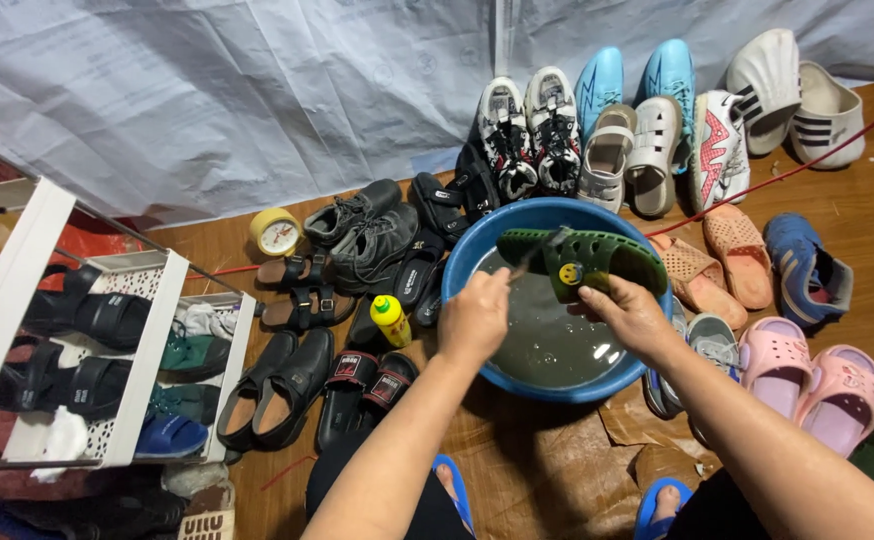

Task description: The person scrubs a green slipper with a brush in a blue basin of water. They repeatedly dip the slipper and brush into the water, scrubbing the sole and upper surfaces. The slipper is handled one at a time throughout the clip.

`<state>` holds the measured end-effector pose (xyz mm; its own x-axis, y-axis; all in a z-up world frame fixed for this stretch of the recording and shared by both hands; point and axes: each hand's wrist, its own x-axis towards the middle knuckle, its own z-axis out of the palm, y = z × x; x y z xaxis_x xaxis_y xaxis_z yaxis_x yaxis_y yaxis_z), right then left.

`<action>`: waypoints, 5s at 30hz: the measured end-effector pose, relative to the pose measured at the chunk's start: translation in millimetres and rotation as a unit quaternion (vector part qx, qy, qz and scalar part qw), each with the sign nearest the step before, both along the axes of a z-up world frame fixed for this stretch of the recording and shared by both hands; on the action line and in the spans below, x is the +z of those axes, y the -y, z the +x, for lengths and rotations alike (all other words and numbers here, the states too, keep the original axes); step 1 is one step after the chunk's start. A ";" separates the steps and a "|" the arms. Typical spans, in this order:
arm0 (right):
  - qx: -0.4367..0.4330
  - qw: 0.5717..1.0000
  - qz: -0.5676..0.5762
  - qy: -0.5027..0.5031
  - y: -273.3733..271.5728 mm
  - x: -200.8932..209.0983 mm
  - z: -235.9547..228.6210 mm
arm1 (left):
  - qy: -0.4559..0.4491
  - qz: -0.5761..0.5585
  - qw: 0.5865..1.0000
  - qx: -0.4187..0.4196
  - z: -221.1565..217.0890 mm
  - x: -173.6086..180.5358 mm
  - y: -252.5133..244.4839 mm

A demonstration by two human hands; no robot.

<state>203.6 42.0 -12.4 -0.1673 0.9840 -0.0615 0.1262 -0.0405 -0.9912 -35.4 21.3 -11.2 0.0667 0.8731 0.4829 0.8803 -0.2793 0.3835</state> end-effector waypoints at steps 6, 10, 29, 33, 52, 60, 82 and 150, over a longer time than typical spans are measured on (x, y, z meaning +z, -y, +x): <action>0.021 0.999 -0.021 0.035 2.6 3.7 -4.9 | -0.010 0.026 0.998 -0.051 26.1 -1.7 13.1; 0.017 0.999 -0.042 0.023 3.4 5.6 -9.0 | -0.009 0.000 0.999 -0.053 15.5 -6.7 2.7; -0.032 0.962 -0.216 -0.163 -1.0 26.8 -1.6 | -0.003 -0.056 0.998 -0.015 20.6 -6.0 18.7; -0.034 0.960 -0.215 -0.176 -6.2 11.4 1.0 | 0.007 -0.080 0.997 0.013 15.0 -13.8 14.5; -0.016 0.961 -0.175 -0.214 -23.7 -39.6 18.0 | 0.025 -0.072 0.996 0.035 18.3 -26.0 11.8; -0.020 0.966 -0.151 -0.210 -30.9 -49.9 26.9 | 0.024 -0.031 0.999 0.018 22.1 -8.4 24.2; 0.068 0.956 -0.228 -0.171 -13.6 -4.2 17.3 | -0.063 0.047 0.997 -0.027 40.8 1.3 19.1; 0.033 0.998 -0.023 0.050 -8.6 65.6 27.2 | 0.764 -0.247 0.569 -0.178 97.1 -56.2 -63.3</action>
